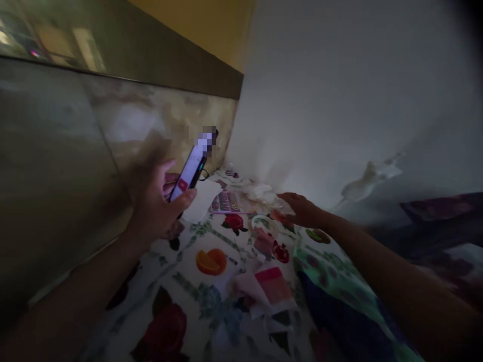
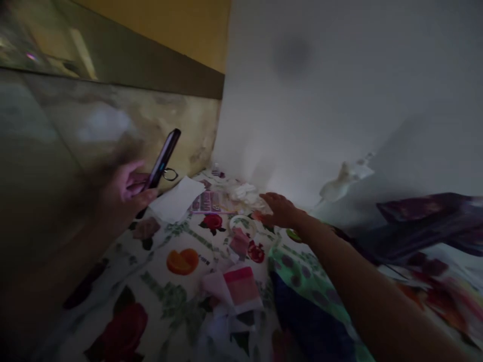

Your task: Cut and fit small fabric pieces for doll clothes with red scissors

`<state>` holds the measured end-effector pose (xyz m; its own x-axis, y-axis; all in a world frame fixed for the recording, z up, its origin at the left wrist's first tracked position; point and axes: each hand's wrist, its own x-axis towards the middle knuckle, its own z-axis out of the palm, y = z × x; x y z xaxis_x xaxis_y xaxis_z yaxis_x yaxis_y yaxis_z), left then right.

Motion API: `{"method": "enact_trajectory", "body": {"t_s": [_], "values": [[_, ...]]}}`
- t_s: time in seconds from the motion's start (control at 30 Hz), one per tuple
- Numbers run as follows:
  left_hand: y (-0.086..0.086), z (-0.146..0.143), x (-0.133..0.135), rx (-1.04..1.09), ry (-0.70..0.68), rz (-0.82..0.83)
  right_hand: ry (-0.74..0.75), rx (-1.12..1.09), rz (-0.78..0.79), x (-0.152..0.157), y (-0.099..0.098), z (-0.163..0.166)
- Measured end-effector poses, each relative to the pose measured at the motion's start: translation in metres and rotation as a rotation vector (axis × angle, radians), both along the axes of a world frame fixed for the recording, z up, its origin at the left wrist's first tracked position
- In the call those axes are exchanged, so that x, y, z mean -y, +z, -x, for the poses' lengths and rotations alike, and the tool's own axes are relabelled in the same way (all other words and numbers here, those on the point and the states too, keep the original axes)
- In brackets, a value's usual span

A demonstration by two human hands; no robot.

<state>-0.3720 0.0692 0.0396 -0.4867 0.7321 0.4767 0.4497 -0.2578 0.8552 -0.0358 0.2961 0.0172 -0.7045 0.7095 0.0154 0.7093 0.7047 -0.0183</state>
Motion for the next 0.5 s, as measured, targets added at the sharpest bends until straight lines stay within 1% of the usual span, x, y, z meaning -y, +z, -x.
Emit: {"method": "enact_trajectory", "body": {"t_s": [0.07, 0.13, 0.2, 0.23, 0.3, 0.4, 0.5], "values": [[0.001, 0.005, 0.004, 0.035, 0.012, 0.004, 0.034, -0.038, -0.022, 0.01, 0.005, 0.012], [0.003, 0.006, 0.004, 0.065, 0.011, 0.002, 0.122, -0.086, -0.027, 0.028, 0.011, 0.039], [0.004, 0.006, 0.004, 0.072, 0.012, 0.005, 0.247, -0.163, 0.025, 0.055, 0.013, 0.078], [0.004, 0.005, 0.004, 0.072, 0.016, 0.006, 0.273, -0.176, 0.079, 0.07, 0.013, 0.101], [0.003, 0.007, 0.003, 0.068, 0.023, 0.007, 0.32, -0.178, 0.098, 0.098, 0.008, 0.149], [0.0, 0.011, 0.0, 0.06, 0.028, -0.013, 0.321, -0.169, 0.099, 0.125, -0.005, 0.211], [-0.001, 0.014, -0.002, 0.068, 0.027, -0.028, 0.251, -0.159, 0.091, 0.129, -0.018, 0.248]]}}
